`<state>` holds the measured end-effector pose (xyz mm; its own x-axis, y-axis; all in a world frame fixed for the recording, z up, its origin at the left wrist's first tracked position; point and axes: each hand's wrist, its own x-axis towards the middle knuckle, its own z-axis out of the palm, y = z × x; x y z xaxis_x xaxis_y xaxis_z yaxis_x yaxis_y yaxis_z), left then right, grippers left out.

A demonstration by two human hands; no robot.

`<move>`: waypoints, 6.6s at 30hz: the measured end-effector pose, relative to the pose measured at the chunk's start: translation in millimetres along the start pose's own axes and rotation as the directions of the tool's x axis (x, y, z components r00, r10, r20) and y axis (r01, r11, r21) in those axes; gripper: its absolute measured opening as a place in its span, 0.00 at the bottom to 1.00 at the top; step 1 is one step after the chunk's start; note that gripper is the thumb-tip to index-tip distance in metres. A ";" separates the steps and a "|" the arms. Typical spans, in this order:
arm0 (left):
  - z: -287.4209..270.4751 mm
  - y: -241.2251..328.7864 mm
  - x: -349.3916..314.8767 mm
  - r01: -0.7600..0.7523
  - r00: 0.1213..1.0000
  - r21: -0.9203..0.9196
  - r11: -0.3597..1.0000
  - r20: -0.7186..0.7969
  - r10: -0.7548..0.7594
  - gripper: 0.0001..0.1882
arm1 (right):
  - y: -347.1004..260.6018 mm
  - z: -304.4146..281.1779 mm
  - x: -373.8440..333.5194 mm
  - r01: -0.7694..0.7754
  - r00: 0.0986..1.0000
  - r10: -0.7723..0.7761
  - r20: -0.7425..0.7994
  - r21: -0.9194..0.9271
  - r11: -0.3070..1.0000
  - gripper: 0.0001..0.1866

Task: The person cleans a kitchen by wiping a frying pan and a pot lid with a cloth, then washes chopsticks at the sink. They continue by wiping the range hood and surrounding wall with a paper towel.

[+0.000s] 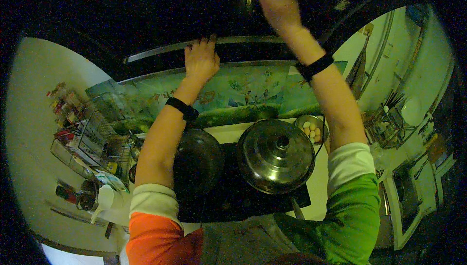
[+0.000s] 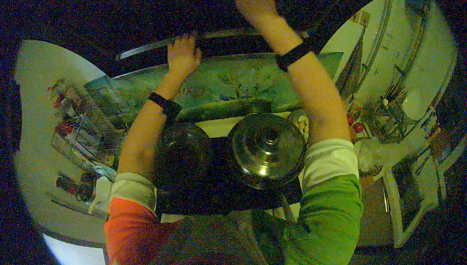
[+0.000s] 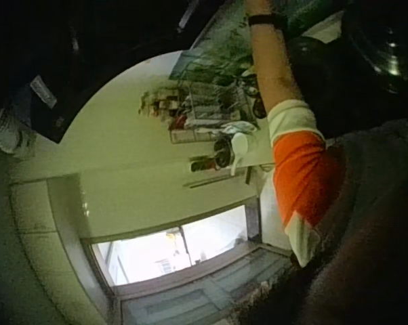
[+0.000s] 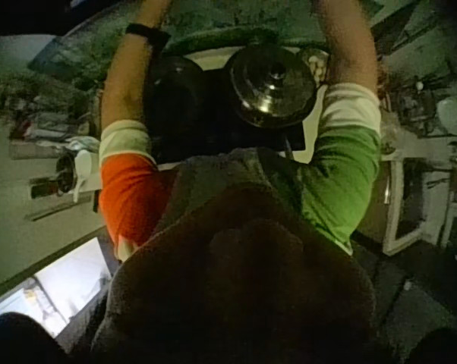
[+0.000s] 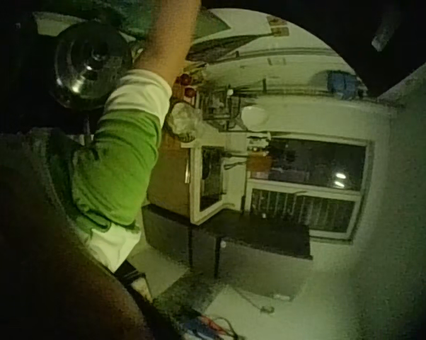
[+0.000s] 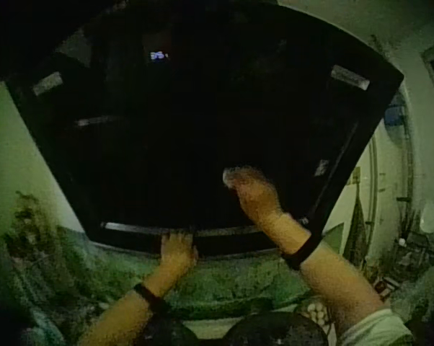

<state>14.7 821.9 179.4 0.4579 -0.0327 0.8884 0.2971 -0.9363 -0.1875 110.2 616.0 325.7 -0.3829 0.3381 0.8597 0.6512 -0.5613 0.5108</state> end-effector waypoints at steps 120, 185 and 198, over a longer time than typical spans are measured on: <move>-86.0 -107.0 10.5 0.261 0.922 -0.083 0.962 -0.272 -0.274 0.45 | -66.8 -44.5 149.8 0.303 0.803 -0.217 -0.555 0.067 0.951 0.13; -76.5 -191.2 -90.5 0.424 0.901 -0.203 0.882 -0.006 -0.435 0.36 | -237.2 88.8 68.0 0.004 0.858 -0.237 0.456 0.455 0.890 0.11; -38.0 -204.5 -80.8 0.456 0.869 -0.338 0.823 -0.029 -0.494 0.38 | -233.4 86.7 166.2 0.311 0.945 -0.267 -0.191 0.262 0.913 0.14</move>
<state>-114.9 1002.8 161.9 0.2267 0.4238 0.8769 0.1703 -0.9037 0.3928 -48.6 868.6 348.9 -0.6608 0.3250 0.6765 0.6474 -0.2093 0.7329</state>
